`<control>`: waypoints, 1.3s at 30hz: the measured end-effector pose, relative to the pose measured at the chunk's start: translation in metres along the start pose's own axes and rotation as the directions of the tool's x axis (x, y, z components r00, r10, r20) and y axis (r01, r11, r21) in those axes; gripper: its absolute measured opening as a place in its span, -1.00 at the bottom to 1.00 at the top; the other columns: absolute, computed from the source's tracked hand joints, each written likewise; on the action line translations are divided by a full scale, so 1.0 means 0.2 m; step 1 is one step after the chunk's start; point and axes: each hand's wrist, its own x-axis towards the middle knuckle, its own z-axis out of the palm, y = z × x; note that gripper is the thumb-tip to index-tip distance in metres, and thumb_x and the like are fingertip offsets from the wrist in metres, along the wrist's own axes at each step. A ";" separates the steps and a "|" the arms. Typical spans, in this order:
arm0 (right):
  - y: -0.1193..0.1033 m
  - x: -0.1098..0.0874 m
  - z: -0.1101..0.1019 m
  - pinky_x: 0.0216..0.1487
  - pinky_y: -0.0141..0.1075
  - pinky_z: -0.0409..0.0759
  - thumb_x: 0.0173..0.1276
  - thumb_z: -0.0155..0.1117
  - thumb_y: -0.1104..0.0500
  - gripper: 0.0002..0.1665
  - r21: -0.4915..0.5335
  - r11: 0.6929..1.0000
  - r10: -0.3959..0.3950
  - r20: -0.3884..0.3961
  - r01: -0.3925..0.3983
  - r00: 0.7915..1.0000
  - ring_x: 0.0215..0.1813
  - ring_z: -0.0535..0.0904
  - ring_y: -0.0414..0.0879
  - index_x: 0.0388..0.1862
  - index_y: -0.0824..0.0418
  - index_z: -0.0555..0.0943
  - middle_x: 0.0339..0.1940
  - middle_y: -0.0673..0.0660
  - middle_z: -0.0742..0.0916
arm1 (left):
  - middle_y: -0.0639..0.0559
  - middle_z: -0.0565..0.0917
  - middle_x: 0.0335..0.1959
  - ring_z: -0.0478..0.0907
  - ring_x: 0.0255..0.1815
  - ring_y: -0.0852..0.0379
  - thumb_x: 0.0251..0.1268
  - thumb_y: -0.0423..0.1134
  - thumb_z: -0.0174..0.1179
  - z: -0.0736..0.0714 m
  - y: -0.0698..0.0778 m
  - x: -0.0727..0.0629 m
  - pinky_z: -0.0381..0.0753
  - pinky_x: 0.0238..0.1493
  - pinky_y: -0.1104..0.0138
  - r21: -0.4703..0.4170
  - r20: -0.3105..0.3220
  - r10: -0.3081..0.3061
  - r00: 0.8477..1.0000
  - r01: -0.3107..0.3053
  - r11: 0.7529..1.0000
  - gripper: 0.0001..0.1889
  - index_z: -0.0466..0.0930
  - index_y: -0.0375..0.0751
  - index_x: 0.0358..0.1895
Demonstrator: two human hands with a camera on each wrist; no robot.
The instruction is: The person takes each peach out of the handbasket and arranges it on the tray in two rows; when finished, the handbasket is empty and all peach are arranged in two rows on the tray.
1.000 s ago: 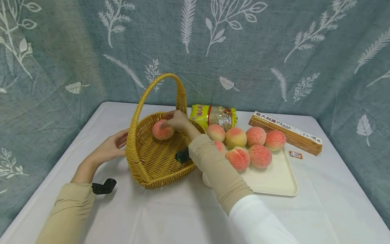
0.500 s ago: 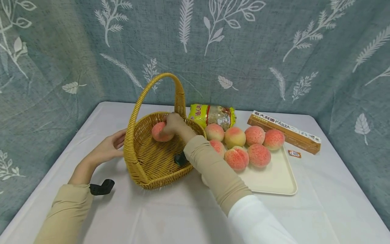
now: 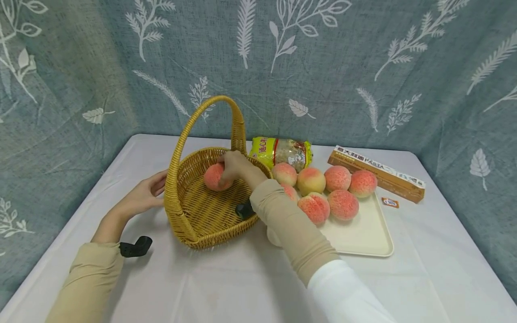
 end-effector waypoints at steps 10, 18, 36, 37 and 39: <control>0.00 -0.04 -0.08 0.02 -0.29 0.64 0.05 0.52 0.15 -0.17 -0.007 0.996 -0.088 -0.002 0.088 0.996 0.18 0.53 0.01 0.35 0.22 0.48 0.19 0.16 0.63 | -0.50 0.03 0.47 0.00 0.46 -0.41 0.12 -0.47 0.27 0.01 0.00 0.02 0.31 0.28 0.62 0.005 0.012 -0.002 1.000 0.002 1.000 -0.05 -0.16 -0.52 0.50; 0.00 -0.11 -0.15 -0.01 -0.32 0.63 0.03 0.56 0.12 -0.14 -0.005 0.983 -0.183 -0.006 0.183 0.983 0.12 0.56 -0.04 0.35 0.20 0.47 0.17 0.13 0.63 | -0.51 0.02 0.46 0.01 0.45 -0.43 0.14 -0.48 0.27 0.01 0.01 0.03 0.33 0.24 0.67 0.013 0.015 -0.003 1.000 0.003 1.000 -0.06 -0.18 -0.52 0.50; 0.15 -0.44 -0.18 0.07 -0.33 0.62 -0.09 0.64 0.13 -0.07 0.134 0.947 -0.276 -0.125 0.292 0.953 0.15 0.60 -0.02 0.33 0.25 0.49 0.19 0.17 0.65 | -0.50 0.05 0.46 0.03 0.44 -0.44 0.15 -0.40 0.30 0.01 0.01 0.01 0.31 0.19 0.72 0.067 0.008 -0.020 1.000 0.020 0.998 -0.05 -0.14 -0.50 0.50; 0.16 -0.46 -0.18 0.07 -0.33 0.63 -0.10 0.64 0.13 -0.07 0.143 0.946 -0.271 -0.139 0.290 0.952 0.15 0.60 -0.01 0.32 0.26 0.50 0.19 0.17 0.65 | -0.50 0.06 0.46 0.03 0.44 -0.44 0.15 -0.40 0.31 0.01 0.01 0.01 0.31 0.18 0.73 0.067 0.008 -0.018 1.000 0.018 0.998 -0.05 -0.14 -0.50 0.50; 0.18 -0.49 -0.18 0.08 -0.31 0.63 -0.10 0.64 0.14 -0.06 0.165 0.944 -0.263 -0.157 0.287 0.952 0.16 0.60 0.00 0.32 0.27 0.49 0.21 0.18 0.64 | -0.50 0.07 0.46 0.04 0.43 -0.45 0.15 -0.41 0.31 0.01 0.01 0.01 0.29 0.15 0.77 0.067 0.008 -0.005 1.000 0.005 0.998 -0.06 -0.13 -0.51 0.50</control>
